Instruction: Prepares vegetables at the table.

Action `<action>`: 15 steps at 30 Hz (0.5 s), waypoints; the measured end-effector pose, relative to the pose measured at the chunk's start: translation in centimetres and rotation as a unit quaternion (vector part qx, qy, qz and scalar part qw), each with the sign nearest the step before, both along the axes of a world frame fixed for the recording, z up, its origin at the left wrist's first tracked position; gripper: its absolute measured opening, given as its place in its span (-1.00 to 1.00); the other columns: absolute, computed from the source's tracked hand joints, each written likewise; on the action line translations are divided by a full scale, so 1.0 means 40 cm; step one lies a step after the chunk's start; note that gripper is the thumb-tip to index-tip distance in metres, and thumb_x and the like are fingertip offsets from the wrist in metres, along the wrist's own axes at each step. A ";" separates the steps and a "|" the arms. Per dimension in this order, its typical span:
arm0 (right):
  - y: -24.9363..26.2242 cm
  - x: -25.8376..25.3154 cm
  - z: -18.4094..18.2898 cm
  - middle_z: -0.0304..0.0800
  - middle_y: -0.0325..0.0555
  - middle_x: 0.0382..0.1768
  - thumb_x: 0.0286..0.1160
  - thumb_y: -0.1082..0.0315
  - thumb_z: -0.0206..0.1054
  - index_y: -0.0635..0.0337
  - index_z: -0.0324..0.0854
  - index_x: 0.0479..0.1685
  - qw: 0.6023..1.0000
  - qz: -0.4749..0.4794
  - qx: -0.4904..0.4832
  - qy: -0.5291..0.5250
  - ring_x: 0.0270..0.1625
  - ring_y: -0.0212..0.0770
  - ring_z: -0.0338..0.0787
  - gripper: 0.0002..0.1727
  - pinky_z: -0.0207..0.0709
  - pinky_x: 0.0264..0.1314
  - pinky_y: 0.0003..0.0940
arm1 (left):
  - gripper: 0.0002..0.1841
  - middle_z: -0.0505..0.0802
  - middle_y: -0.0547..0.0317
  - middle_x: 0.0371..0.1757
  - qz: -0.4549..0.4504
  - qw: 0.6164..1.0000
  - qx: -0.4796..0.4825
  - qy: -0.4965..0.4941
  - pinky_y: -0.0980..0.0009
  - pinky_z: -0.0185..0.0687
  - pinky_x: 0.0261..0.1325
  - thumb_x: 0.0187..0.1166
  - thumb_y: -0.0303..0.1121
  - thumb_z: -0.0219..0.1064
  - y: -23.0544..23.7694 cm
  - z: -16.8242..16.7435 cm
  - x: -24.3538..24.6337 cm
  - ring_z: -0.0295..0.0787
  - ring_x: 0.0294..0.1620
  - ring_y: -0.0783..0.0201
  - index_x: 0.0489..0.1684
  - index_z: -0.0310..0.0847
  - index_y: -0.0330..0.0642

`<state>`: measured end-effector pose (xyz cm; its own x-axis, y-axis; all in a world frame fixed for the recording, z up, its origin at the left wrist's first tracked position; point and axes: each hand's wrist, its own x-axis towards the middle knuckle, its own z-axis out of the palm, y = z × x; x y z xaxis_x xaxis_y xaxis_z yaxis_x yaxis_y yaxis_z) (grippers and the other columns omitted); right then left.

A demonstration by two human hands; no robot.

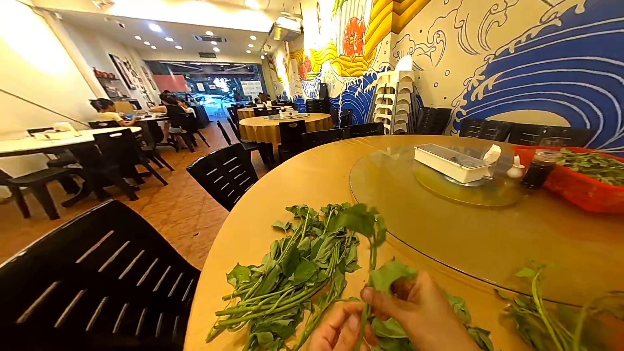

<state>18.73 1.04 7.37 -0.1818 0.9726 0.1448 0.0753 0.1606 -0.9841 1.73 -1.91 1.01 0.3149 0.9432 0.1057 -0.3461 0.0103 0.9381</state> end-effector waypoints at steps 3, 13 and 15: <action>-0.003 -0.021 -0.017 0.76 -0.17 -0.38 0.48 0.44 0.40 0.29 0.71 -0.23 0.989 0.008 0.056 -0.139 -0.33 -0.40 0.74 -0.92 0.62 -0.20 -0.47 | -0.82 0.83 0.37 -0.33 0.080 0.996 0.021 0.044 0.52 0.72 -0.54 0.82 -0.45 0.00 -0.002 0.008 0.008 0.78 -0.49 0.49 0.06 0.54 -0.19; -0.043 -0.110 -0.076 0.73 0.07 -0.38 0.43 0.50 0.37 0.32 0.80 -0.32 0.882 -0.065 0.357 -0.301 -0.35 -0.03 0.81 -0.90 0.70 -0.39 -0.24 | -0.72 0.82 0.38 -0.46 0.201 0.973 -0.100 -0.057 0.63 0.64 -0.52 0.83 -0.48 -0.09 0.006 -0.011 0.010 0.73 -0.54 0.56 -0.18 0.58 -0.15; -0.059 -0.126 -0.087 0.81 0.06 -0.34 0.39 0.55 0.37 0.26 0.81 -0.34 0.848 -0.024 0.427 -0.312 -0.30 -0.03 0.86 -0.90 0.73 -0.33 -0.25 | -0.70 0.80 0.44 -0.45 0.188 0.978 -0.080 -0.053 0.65 0.65 -0.38 0.81 -0.42 -0.06 0.030 -0.050 -0.009 0.71 -0.47 0.61 -0.16 0.65 -0.12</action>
<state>13.71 -1.32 3.88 -0.4458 0.5696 0.6905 0.5655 0.7772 -0.2760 1.36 -0.71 -0.98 -0.0617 0.9973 -0.0392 -0.4479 0.0075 0.8940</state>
